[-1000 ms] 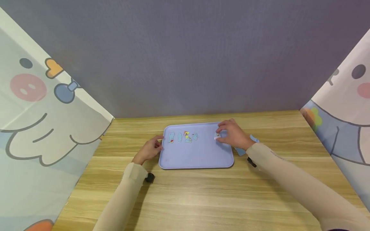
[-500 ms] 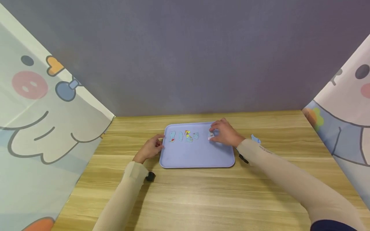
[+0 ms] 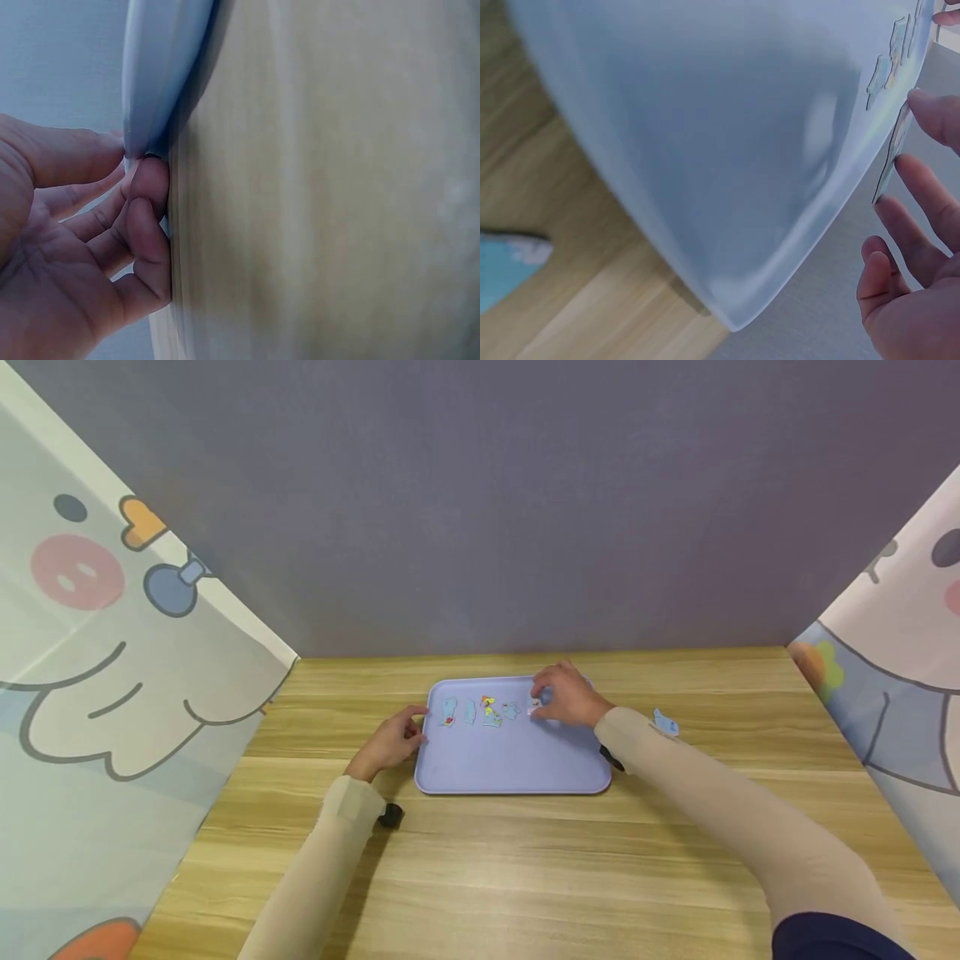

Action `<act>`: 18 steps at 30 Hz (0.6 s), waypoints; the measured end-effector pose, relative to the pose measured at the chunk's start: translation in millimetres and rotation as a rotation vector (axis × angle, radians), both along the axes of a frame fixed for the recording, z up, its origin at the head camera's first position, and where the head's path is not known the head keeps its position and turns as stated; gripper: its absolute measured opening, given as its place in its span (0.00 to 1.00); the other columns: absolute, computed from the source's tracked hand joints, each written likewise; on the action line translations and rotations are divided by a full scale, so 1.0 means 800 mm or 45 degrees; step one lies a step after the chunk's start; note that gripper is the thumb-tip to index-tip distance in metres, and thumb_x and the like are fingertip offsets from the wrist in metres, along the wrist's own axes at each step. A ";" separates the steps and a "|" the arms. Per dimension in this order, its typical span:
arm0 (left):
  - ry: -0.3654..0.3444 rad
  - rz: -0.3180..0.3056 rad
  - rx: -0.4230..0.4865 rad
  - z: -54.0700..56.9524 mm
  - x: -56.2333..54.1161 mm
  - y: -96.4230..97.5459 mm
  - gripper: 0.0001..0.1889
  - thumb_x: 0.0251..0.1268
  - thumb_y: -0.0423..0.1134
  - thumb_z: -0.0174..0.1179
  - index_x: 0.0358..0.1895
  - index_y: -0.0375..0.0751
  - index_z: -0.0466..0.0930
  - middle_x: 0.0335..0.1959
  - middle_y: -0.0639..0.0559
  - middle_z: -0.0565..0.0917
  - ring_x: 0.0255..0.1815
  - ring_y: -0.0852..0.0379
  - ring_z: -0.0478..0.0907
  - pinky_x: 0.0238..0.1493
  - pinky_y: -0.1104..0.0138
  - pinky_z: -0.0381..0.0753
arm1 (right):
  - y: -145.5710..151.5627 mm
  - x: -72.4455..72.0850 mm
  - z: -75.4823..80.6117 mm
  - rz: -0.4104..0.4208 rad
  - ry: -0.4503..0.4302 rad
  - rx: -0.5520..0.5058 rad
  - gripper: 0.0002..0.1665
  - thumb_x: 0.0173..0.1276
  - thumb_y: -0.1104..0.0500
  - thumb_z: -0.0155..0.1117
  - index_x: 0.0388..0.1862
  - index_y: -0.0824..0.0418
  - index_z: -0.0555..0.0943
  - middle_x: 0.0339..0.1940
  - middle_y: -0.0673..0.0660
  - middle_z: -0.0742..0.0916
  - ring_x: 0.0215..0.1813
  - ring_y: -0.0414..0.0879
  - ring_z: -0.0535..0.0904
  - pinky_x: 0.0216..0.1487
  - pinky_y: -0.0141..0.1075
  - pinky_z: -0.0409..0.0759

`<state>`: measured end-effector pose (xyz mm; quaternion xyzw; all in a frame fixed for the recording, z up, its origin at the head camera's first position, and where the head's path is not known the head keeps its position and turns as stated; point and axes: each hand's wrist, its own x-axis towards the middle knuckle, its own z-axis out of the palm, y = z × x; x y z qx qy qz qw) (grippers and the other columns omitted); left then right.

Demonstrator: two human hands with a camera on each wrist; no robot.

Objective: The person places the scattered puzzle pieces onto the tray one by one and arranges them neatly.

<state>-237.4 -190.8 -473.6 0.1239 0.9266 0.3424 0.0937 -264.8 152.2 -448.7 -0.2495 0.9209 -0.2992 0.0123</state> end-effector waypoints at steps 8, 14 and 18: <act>-0.009 0.005 -0.001 0.000 -0.002 0.000 0.25 0.63 0.27 0.58 0.64 0.37 0.67 0.30 0.48 0.75 0.29 0.55 0.73 0.31 0.66 0.74 | -0.004 -0.008 -0.009 0.021 -0.036 0.037 0.19 0.47 0.59 0.79 0.37 0.64 0.85 0.53 0.63 0.81 0.54 0.58 0.66 0.54 0.49 0.68; -0.008 0.006 0.002 -0.001 -0.002 0.001 0.25 0.63 0.27 0.58 0.64 0.37 0.67 0.30 0.48 0.75 0.29 0.55 0.72 0.31 0.66 0.74 | -0.007 -0.010 -0.014 0.027 -0.059 0.062 0.19 0.46 0.59 0.79 0.38 0.64 0.86 0.52 0.63 0.81 0.52 0.57 0.66 0.54 0.48 0.67; -0.011 0.009 0.007 -0.002 -0.002 0.001 0.25 0.63 0.27 0.58 0.64 0.36 0.67 0.30 0.48 0.75 0.29 0.55 0.72 0.31 0.66 0.74 | -0.008 -0.009 -0.016 0.018 -0.055 0.058 0.20 0.45 0.59 0.80 0.37 0.65 0.86 0.52 0.62 0.82 0.52 0.56 0.65 0.53 0.48 0.66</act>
